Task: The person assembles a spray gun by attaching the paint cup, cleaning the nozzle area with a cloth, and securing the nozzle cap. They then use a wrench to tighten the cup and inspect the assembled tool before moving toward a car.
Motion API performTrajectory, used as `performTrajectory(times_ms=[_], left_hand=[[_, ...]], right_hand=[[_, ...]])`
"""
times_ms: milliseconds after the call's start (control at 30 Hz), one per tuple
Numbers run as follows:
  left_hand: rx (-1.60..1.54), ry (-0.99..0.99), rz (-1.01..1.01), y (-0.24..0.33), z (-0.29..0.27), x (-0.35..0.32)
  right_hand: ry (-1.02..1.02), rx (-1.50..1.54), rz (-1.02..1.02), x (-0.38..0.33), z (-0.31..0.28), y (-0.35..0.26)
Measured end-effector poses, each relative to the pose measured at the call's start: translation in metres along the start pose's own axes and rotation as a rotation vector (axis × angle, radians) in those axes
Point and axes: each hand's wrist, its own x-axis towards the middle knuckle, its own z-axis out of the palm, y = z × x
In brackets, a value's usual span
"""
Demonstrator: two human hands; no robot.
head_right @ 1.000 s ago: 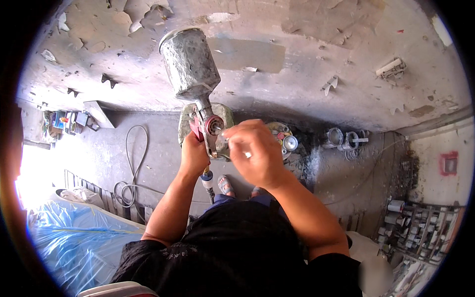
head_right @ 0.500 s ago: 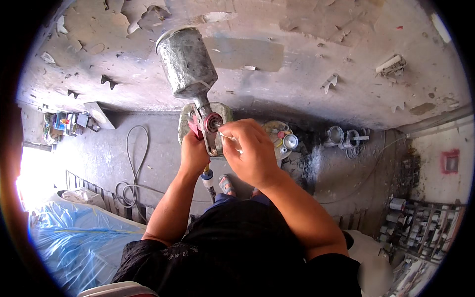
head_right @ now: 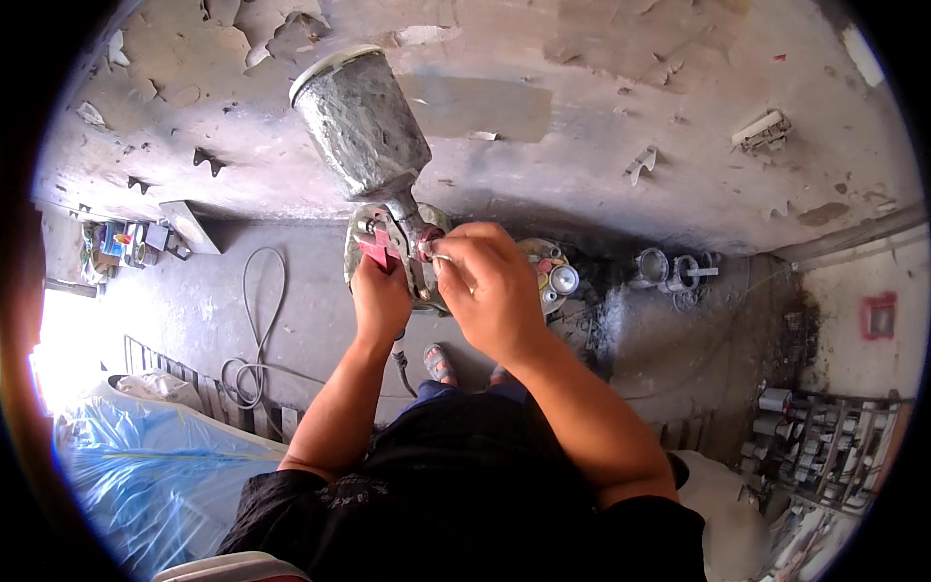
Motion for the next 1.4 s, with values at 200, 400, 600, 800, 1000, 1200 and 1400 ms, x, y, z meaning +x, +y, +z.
performTrajectory(times_ms=[200,400,600,800,1000,1200,1400], left_hand=[[-0.007,0.063,0.02,-0.001,0.002,-0.005],[0.033,0.104,0.086,-0.011,0.003,-0.005],[0.093,0.046,0.067,-0.014,-0.001,-0.011],[0.068,-0.057,-0.009,-0.007,0.0,-0.022],[0.038,-0.049,-0.091,-0.009,-0.007,-0.012],[0.03,-0.075,-0.092,0.01,-0.013,-0.012],[0.036,-0.061,-0.066,0.006,-0.009,-0.011]], right_hand=[[-0.059,-0.335,-0.128,0.006,-0.004,0.004],[-0.231,-0.384,0.008,0.006,-0.008,0.009],[-0.472,0.627,0.887,0.0,-0.023,0.028],[-0.38,0.648,0.791,-0.022,-0.032,0.022],[-0.306,-0.198,0.091,-0.03,-0.049,-0.004],[-0.053,-0.18,-0.08,-0.019,-0.033,-0.001],[-0.058,-0.462,-0.255,-0.004,-0.014,-0.003]])
